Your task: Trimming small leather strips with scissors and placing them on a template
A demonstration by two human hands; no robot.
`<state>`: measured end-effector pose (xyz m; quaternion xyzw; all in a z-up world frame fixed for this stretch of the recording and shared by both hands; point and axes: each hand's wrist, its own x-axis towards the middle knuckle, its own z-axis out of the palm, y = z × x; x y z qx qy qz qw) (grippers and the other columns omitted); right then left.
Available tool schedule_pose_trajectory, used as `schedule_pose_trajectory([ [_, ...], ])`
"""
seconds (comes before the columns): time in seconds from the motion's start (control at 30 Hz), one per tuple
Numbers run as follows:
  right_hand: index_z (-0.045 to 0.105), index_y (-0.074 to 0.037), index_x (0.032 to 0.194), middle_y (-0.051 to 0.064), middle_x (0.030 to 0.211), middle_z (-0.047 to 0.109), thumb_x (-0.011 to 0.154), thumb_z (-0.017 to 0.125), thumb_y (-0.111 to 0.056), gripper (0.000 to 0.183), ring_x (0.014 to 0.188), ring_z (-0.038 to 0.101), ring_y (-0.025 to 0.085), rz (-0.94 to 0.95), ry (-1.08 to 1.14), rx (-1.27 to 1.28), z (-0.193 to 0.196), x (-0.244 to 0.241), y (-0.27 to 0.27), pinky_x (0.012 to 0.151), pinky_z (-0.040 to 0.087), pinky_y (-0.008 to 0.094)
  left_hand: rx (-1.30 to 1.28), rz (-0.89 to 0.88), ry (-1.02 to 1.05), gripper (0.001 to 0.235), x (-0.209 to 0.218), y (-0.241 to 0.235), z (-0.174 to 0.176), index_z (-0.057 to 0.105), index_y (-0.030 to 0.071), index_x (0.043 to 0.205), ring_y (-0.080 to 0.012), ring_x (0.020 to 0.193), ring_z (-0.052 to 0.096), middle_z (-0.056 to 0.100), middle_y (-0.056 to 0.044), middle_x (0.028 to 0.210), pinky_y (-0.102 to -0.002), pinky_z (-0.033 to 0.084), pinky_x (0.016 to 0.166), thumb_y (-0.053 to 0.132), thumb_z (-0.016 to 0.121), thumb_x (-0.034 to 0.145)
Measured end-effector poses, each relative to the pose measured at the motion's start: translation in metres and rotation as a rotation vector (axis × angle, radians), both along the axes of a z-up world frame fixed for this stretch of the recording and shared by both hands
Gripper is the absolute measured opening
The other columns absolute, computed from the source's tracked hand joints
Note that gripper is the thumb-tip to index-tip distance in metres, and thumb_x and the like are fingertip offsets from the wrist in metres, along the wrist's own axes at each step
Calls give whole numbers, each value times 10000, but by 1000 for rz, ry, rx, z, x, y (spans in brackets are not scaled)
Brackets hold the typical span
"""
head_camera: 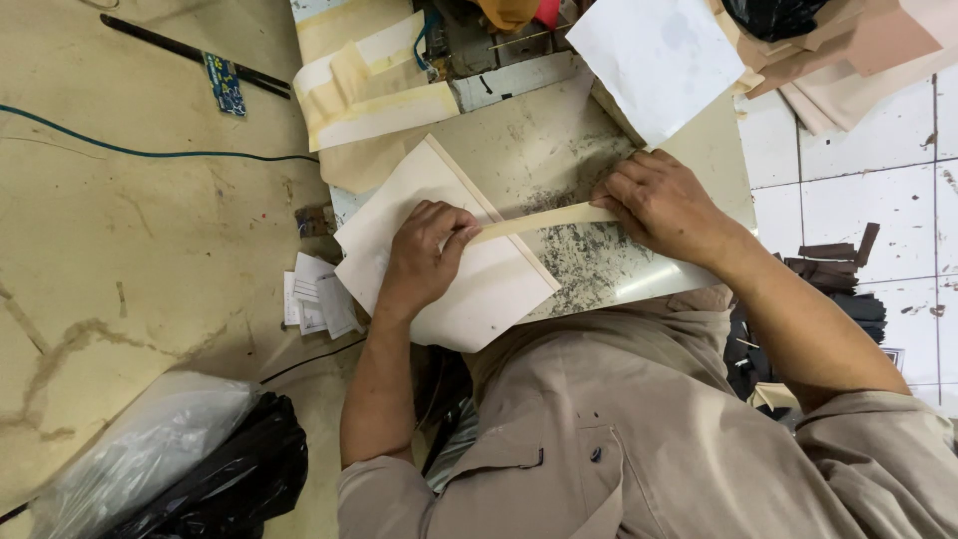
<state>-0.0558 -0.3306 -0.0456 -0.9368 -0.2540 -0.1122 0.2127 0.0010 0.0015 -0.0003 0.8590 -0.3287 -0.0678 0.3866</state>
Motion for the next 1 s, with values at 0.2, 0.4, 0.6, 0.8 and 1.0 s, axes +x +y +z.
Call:
schedule_pose_trajectory([
  [0.2,676,-85,904,87,817,681,995,681,-195,143,823,675,261,-2,63,15,9,2,2,776,520,372,22,4,25,92,3,7,-2,680,101,974,-319,816,655,649,-84,787,-431,526,803,181,674,1017],
  [0.4,651,-89,857,72,764,643,993,680,-186,170,781,658,270,-17,36,-2,5,2,4,752,520,378,43,53,43,71,0,19,-6,686,107,977,-305,820,653,651,-80,795,-417,516,820,159,666,1020],
  [0.6,590,-85,862,80,795,581,999,681,-226,216,823,641,299,10,-45,17,-10,7,7,766,519,411,40,114,48,84,-4,27,-12,689,102,973,-307,819,661,662,-84,806,-427,518,816,162,662,1026],
  [0.8,593,-93,879,83,827,581,994,650,-223,182,834,638,302,14,-17,0,-22,13,6,763,519,418,120,158,112,63,-4,35,-21,666,124,1001,-301,886,654,655,-74,860,-427,509,847,179,641,1019],
  [1.0,612,-77,893,106,836,594,972,654,-163,124,837,649,330,38,23,36,-8,16,15,744,530,428,184,94,-122,98,0,12,-35,665,102,1030,-317,984,623,621,-88,985,-443,455,945,193,632,1016],
])
